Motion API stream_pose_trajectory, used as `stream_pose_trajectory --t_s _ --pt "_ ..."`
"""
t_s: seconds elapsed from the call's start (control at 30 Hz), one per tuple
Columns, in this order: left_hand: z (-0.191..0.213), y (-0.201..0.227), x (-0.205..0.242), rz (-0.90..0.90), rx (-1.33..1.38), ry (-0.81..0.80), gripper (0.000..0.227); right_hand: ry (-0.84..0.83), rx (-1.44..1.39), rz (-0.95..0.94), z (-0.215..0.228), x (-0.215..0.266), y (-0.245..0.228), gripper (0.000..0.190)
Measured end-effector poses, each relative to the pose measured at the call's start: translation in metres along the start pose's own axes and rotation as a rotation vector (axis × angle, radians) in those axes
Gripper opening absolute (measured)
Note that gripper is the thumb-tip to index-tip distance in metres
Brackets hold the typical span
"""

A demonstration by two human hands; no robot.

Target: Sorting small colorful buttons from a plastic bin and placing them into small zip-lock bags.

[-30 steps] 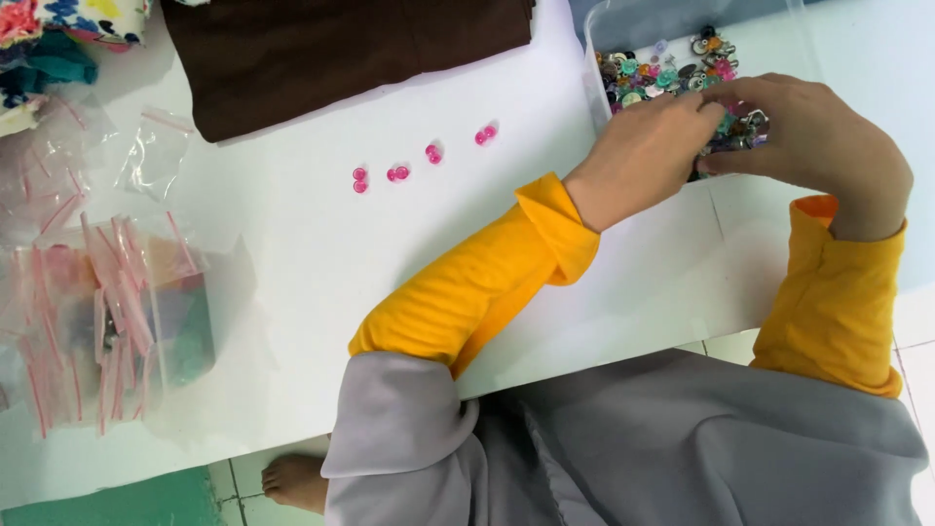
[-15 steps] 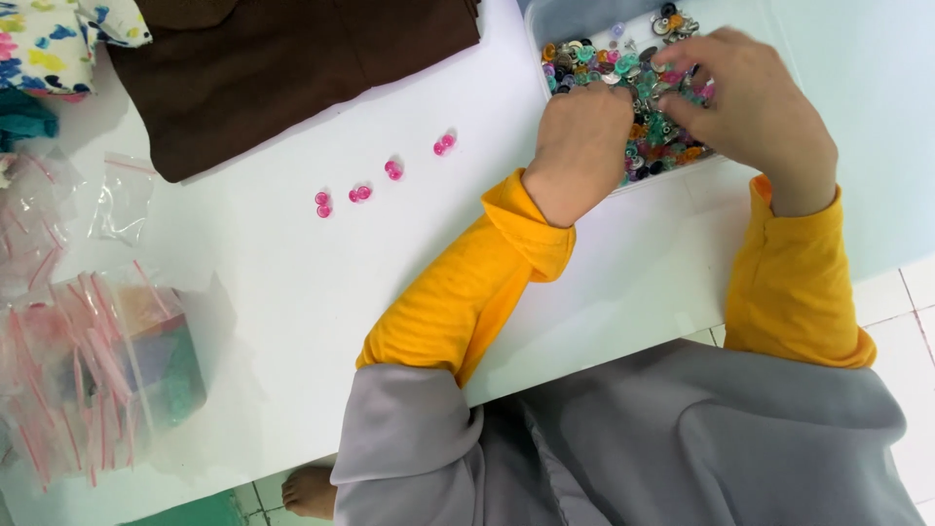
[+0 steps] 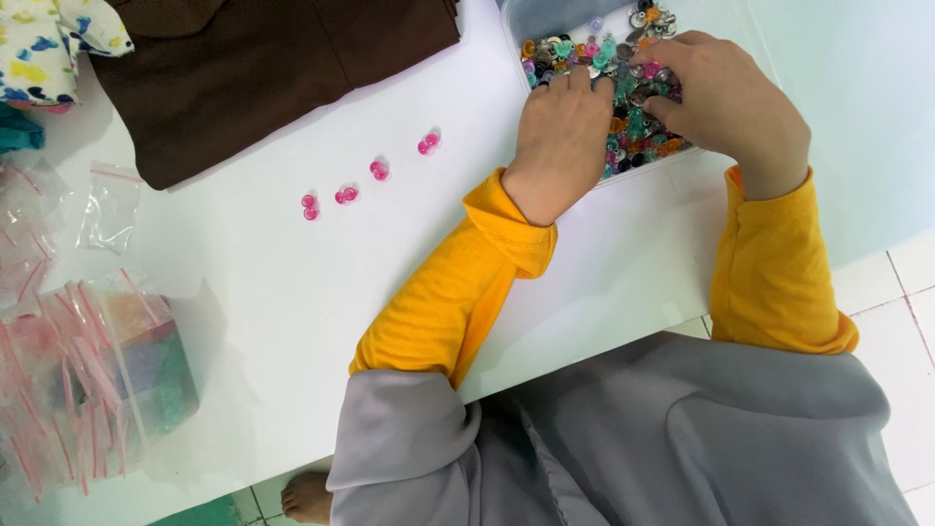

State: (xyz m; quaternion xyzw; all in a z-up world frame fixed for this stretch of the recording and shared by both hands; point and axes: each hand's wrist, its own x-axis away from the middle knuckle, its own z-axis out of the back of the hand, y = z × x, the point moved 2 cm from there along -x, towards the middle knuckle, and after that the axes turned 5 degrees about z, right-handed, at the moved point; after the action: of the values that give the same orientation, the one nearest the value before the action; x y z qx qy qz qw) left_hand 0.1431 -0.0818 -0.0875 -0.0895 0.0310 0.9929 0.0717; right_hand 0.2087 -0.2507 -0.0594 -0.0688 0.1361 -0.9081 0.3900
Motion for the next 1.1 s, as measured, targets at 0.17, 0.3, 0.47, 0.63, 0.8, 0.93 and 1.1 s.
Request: stream_pose_trajectory --t_s 0.17,0.3,0.47,0.63,0.8,0.93,1.1 --pt "-0.005 0.000 0.000 0.007 -0.014 -0.026 0.027 -0.036 -0.057 -0.056 0.000 0.001 -0.002 0.026" --pt "0.001 0.000 -0.001 0.012 0.053 -0.025 0.024 0.096 -0.260 0.001 0.011 0.006 -0.012 0.010" --pt "0.006 0.000 -0.002 0.034 0.130 -0.056 0.030 0.162 -0.616 0.009 0.036 0.013 -0.029 0.011" --pt "0.010 -0.003 -0.005 0.066 0.227 0.005 0.034 0.140 -0.752 -0.018 0.049 0.016 -0.033 0.017" --pt "0.014 -0.003 -0.004 0.077 0.167 0.162 0.028 0.070 -0.790 0.007 0.054 0.015 -0.039 0.025" --pt "0.016 0.001 -0.003 0.098 0.056 0.245 0.041 0.094 -0.752 0.046 0.050 0.014 -0.036 0.031" --pt "-0.017 0.011 -0.011 0.169 -0.274 -0.085 0.020 0.173 -0.656 0.003 0.042 0.014 -0.029 0.019"
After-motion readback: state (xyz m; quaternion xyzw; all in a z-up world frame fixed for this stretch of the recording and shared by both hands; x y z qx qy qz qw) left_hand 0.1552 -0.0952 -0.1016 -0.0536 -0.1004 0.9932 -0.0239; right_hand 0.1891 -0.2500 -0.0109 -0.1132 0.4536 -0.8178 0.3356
